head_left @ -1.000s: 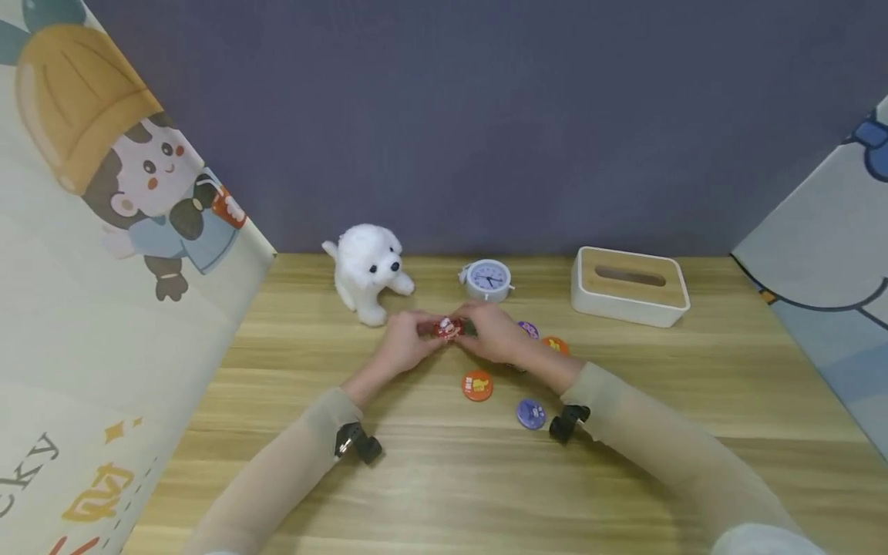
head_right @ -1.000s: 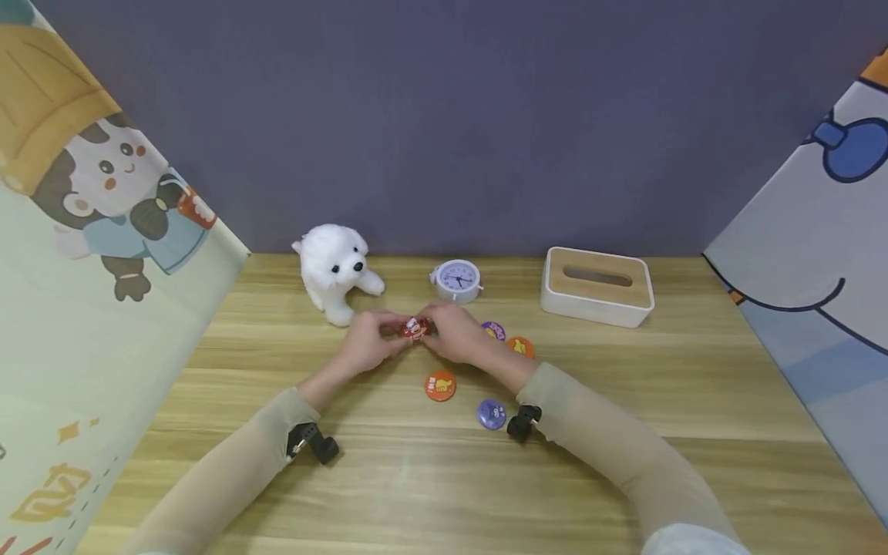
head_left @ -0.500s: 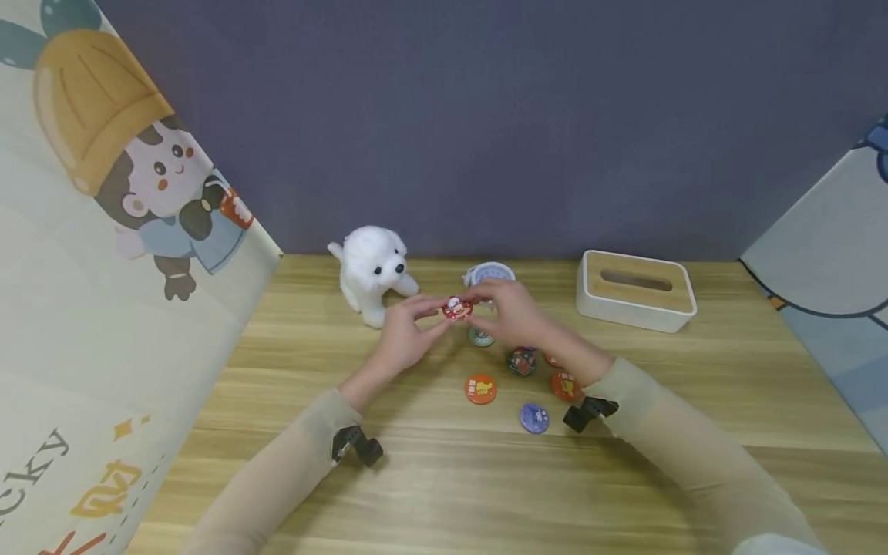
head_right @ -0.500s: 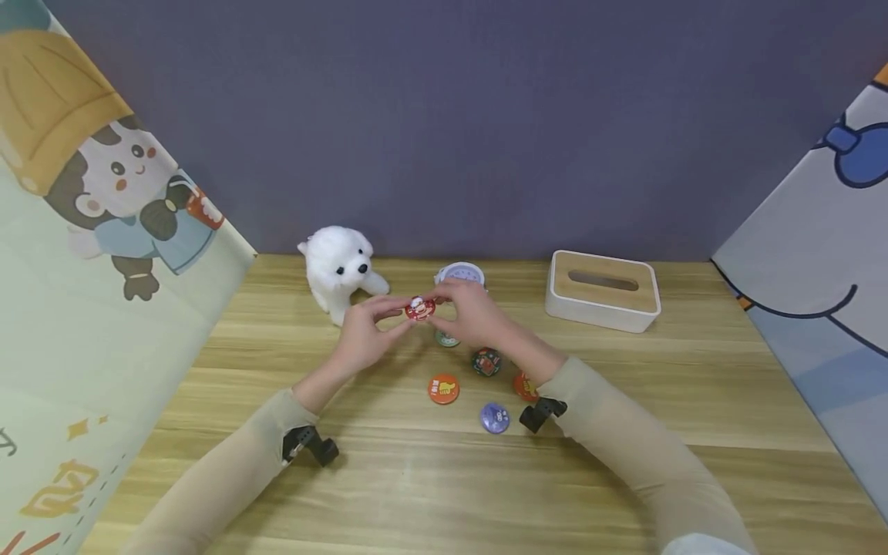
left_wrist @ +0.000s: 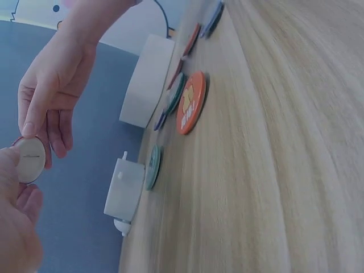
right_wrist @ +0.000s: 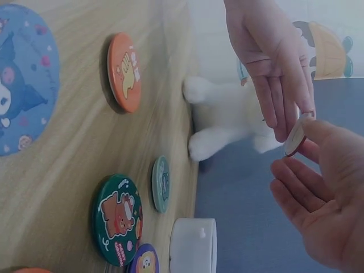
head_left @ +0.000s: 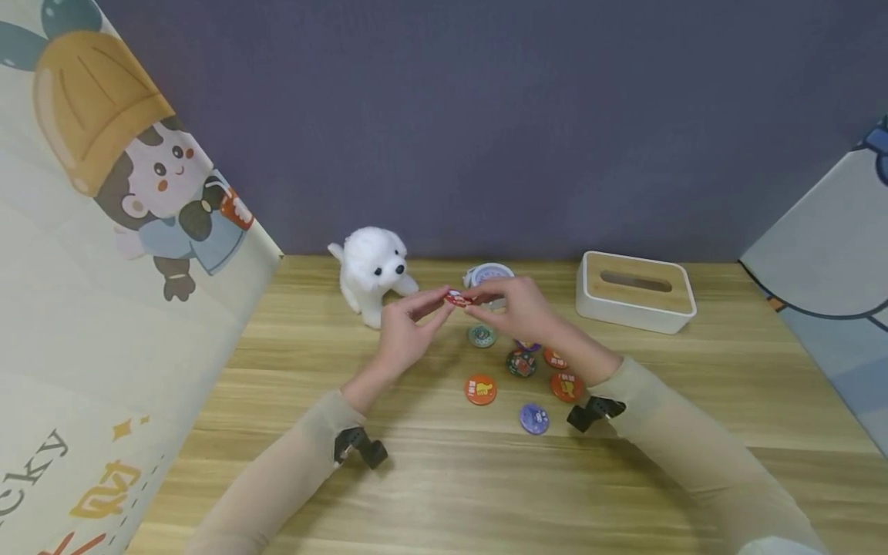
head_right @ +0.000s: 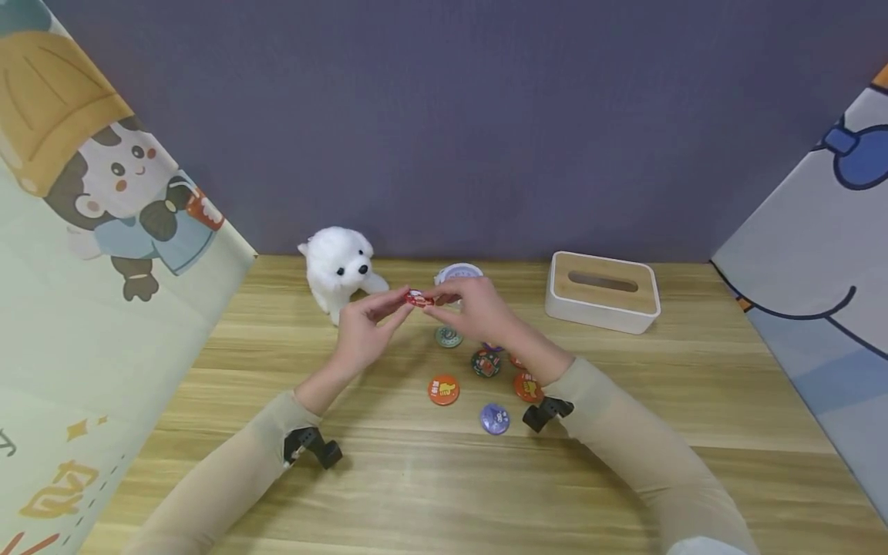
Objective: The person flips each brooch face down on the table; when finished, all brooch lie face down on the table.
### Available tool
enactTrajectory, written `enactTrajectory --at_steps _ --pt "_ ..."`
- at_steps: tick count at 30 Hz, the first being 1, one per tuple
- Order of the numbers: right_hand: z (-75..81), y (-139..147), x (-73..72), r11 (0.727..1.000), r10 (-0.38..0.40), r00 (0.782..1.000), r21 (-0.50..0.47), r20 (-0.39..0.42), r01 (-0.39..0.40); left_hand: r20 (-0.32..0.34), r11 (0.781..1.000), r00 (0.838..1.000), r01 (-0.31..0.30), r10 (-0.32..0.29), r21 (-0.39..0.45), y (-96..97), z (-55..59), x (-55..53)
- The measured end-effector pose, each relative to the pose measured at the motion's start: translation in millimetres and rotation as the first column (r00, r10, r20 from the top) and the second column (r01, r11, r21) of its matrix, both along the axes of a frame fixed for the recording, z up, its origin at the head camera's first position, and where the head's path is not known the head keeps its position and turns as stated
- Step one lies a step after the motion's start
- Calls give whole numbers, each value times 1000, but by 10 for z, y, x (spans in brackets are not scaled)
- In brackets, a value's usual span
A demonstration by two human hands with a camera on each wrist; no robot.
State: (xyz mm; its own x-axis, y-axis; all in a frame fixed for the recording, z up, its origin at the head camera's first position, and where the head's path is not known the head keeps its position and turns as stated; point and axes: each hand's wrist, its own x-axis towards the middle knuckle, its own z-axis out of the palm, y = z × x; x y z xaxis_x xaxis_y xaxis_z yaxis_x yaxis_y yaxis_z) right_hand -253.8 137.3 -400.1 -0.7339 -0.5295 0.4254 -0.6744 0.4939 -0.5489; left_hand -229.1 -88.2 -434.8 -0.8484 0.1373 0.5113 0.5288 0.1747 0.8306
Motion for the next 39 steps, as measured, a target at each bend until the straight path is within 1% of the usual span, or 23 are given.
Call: enactTrajectory --at_steps 5,9,14,16,18,22,24,27,32,36,39 --pt "-6 -1 -15 1000 -2 999 -25 -32 1 2 998 1000 3 -3 56 19 10 -5" --pt "-4 0 -12 999 7 999 -52 -53 -10 -11 995 1000 -3 4 95 40 5 1" --pt "7 7 10 997 16 998 -71 -60 -20 -32 991 999 -8 12 132 71 3 25" --pt "6 11 12 997 0 999 -72 -52 -3 -38 990 999 -8 13 138 80 6 28" --pt "7 9 11 997 -27 999 -78 -35 24 -53 992 998 -8 15 126 82 7 29" --pt "14 6 10 993 -72 997 -97 13 73 -91 997 995 -21 27 71 84 -21 16" --pt "15 12 13 991 -81 996 -106 32 83 -109 999 994 -25 30 46 90 -36 10" --pt "15 23 13 990 -86 995 -109 53 91 -126 999 992 -25 29 36 99 -44 9" --pt "25 17 15 989 -61 995 -126 84 72 -167 999 984 -54 54 3 96 -54 5" --pt "26 6 16 988 -26 994 -147 110 43 -180 996 981 -81 73 -34 90 -51 3" --pt "13 2 8 988 -10 993 -154 114 28 -183 996 980 -86 77 -40 84 -44 7"
